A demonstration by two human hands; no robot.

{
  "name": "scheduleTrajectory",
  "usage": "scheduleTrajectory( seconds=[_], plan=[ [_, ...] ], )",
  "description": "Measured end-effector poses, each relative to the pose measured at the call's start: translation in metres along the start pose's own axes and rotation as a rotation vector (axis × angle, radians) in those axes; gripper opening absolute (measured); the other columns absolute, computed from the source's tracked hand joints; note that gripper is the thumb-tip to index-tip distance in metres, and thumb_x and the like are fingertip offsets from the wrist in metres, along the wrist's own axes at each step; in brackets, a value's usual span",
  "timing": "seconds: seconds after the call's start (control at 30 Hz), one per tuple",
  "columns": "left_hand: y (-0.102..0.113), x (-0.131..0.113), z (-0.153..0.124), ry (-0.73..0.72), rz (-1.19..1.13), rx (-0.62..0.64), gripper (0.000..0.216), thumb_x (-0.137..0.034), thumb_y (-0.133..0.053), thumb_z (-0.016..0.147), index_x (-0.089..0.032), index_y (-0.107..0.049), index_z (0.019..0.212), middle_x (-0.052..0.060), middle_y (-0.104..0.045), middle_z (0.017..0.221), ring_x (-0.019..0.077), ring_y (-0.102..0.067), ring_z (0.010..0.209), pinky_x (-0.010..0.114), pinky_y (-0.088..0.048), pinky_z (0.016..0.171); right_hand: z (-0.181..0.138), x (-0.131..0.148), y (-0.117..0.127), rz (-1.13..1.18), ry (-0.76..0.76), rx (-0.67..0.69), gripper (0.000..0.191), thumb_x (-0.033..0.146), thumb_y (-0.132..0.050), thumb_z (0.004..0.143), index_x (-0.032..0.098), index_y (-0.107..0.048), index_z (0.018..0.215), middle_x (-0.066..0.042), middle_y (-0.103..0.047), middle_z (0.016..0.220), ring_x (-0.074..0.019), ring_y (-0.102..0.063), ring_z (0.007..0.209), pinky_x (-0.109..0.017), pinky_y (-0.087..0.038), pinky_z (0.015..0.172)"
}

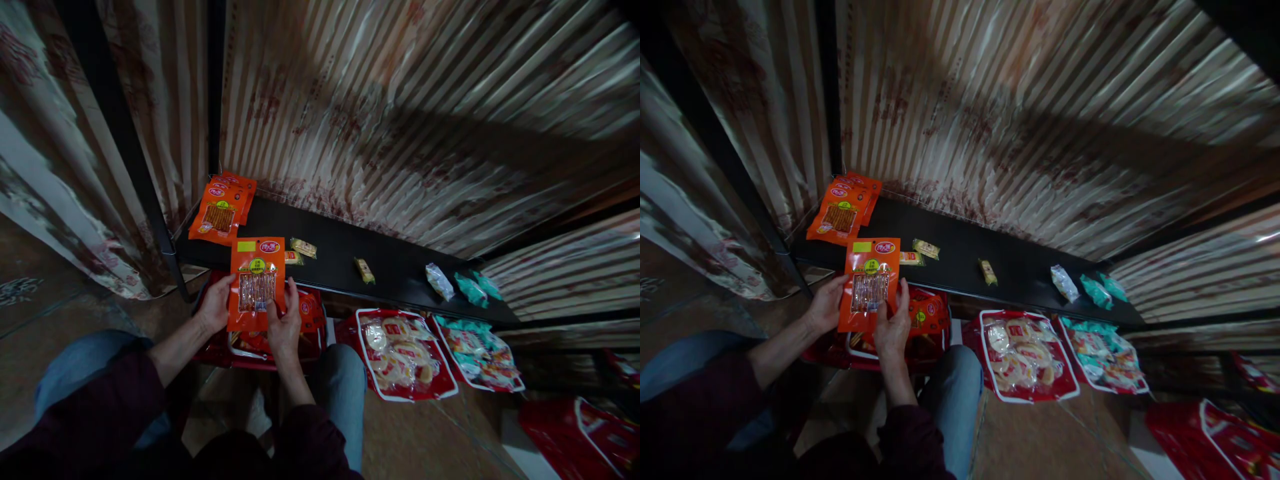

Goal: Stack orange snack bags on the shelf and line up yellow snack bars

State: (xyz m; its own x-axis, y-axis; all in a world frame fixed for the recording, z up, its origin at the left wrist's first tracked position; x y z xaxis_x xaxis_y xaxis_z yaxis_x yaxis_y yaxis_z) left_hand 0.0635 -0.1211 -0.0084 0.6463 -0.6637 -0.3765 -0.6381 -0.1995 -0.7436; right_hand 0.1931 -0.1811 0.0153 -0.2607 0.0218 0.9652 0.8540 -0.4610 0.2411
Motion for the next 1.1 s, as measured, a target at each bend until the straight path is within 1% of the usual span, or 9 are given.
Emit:
scheduleTrajectory(
  seconds=[0.17, 0.3, 0.37, 0.5, 0.67, 0.77, 0.87, 1.0, 1.1],
  plan=[
    [0.002, -0.008, 0.006, -0.029, -0.056, 0.017, 0.035, -0.028, -0.044, 0.085, -0.007, -0.064, 0.107, 0.011, -0.073, 0.083, 0.0263, -0.069, 0.077, 0.044, -0.055, 0.077, 0.007, 0.012, -0.008, 0.075, 0.015, 0.057, 0.054, 0.028, -0.055, 0.082, 0.019, -0.044, 0.133, -0.009, -0.057, 0.132, -0.0216, -0.055, 0.120, -0.038, -0.041, 0.104],
    [0.002, -0.011, 0.007, -0.037, -0.106, 0.033, 0.034, -0.025, -0.045, 0.084, -0.008, -0.062, 0.108, 0.010, -0.073, 0.082, 0.0250, -0.070, 0.075, 0.043, -0.055, 0.076, 0.012, 0.018, -0.014, 0.119, 0.041, 0.099, 0.046, 0.030, -0.052, 0.084, 0.019, -0.047, 0.129, -0.007, -0.067, 0.116, -0.0197, -0.063, 0.106, -0.037, -0.048, 0.095],
    [0.001, -0.013, 0.006, -0.052, -0.122, 0.030, 0.034, -0.025, -0.045, 0.084, -0.008, -0.062, 0.109, 0.010, -0.073, 0.080, 0.0249, -0.070, 0.075, 0.044, -0.055, 0.076, 0.014, 0.020, -0.016, 0.101, 0.060, 0.106, 0.046, 0.030, -0.050, 0.086, 0.019, -0.046, 0.130, -0.007, -0.066, 0.117, -0.0193, -0.063, 0.105, -0.035, -0.049, 0.093],
    [-0.005, -0.020, 0.001, -0.069, -0.147, 0.035, 0.035, -0.026, -0.045, 0.085, -0.008, -0.061, 0.110, 0.010, -0.073, 0.081, 0.0258, -0.070, 0.077, 0.045, -0.055, 0.078, 0.024, 0.022, -0.018, -0.127, 0.142, 0.058, 0.046, 0.033, -0.047, 0.087, 0.017, -0.047, 0.130, -0.011, -0.058, 0.128, -0.0213, -0.055, 0.116, -0.039, -0.043, 0.101],
    [-0.013, -0.032, -0.005, -0.122, -0.200, 0.079, 0.034, -0.027, -0.047, 0.084, -0.008, -0.062, 0.108, 0.010, -0.073, 0.081, 0.0261, -0.070, 0.081, 0.044, -0.055, 0.081, 0.041, 0.034, -0.026, -0.405, 0.334, -0.017, 0.039, 0.029, -0.046, 0.086, 0.016, -0.057, 0.121, -0.013, -0.054, 0.131, -0.0233, -0.045, 0.123, -0.044, -0.036, 0.105],
    [-0.012, -0.034, -0.005, -0.132, -0.213, 0.089, 0.034, -0.024, -0.051, 0.081, -0.008, -0.062, 0.109, 0.010, -0.073, 0.085, 0.0261, -0.070, 0.084, 0.043, -0.054, 0.084, 0.041, 0.043, -0.039, -0.443, 0.384, 0.064, 0.034, 0.026, -0.044, 0.087, 0.017, -0.062, 0.114, -0.012, -0.059, 0.123, -0.0218, -0.050, 0.116, -0.042, -0.039, 0.102],
    [-0.010, -0.033, -0.003, -0.131, -0.209, 0.145, 0.036, -0.025, -0.052, 0.081, -0.009, -0.060, 0.113, 0.011, -0.073, 0.091, 0.0254, -0.069, 0.090, 0.041, -0.052, 0.089, 0.033, 0.047, -0.049, -0.429, 0.382, 0.166, 0.039, 0.031, -0.040, 0.091, 0.015, -0.060, 0.119, -0.013, -0.061, 0.123, -0.0221, -0.052, 0.116, -0.044, -0.039, 0.102],
    [-0.008, -0.033, -0.002, -0.165, -0.160, 0.335, 0.046, -0.039, -0.057, 0.081, -0.011, -0.058, 0.117, 0.011, -0.071, 0.103, 0.0261, -0.065, 0.101, 0.040, -0.048, 0.095, 0.023, 0.048, -0.051, -0.440, 0.334, 0.271, 0.056, 0.045, -0.042, 0.090, 0.014, -0.044, 0.136, -0.015, -0.045, 0.142, -0.0268, -0.035, 0.135, -0.052, -0.023, 0.112],
    [-0.007, -0.031, -0.003, -0.167, -0.073, 0.406, 0.052, -0.045, -0.065, 0.075, -0.015, -0.058, 0.117, 0.009, -0.070, 0.107, 0.0264, -0.062, 0.106, 0.038, -0.046, 0.097, 0.022, 0.047, -0.047, -0.394, 0.249, 0.417, 0.073, 0.051, -0.053, 0.083, 0.013, -0.033, 0.143, -0.016, -0.033, 0.150, -0.0284, -0.025, 0.141, -0.051, -0.024, 0.113]
  ],
)
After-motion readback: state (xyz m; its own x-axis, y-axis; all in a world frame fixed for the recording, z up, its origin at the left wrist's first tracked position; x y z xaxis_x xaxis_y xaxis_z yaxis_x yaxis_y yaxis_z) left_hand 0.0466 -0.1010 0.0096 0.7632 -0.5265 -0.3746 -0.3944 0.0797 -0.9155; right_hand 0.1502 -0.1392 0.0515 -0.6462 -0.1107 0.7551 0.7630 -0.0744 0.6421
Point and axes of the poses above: each hand's wrist, its own z-axis towards the middle knuckle, its own y-axis out of the back of the hand, x = y × z, the point moved 4 cm from there along z, towards the middle knuckle
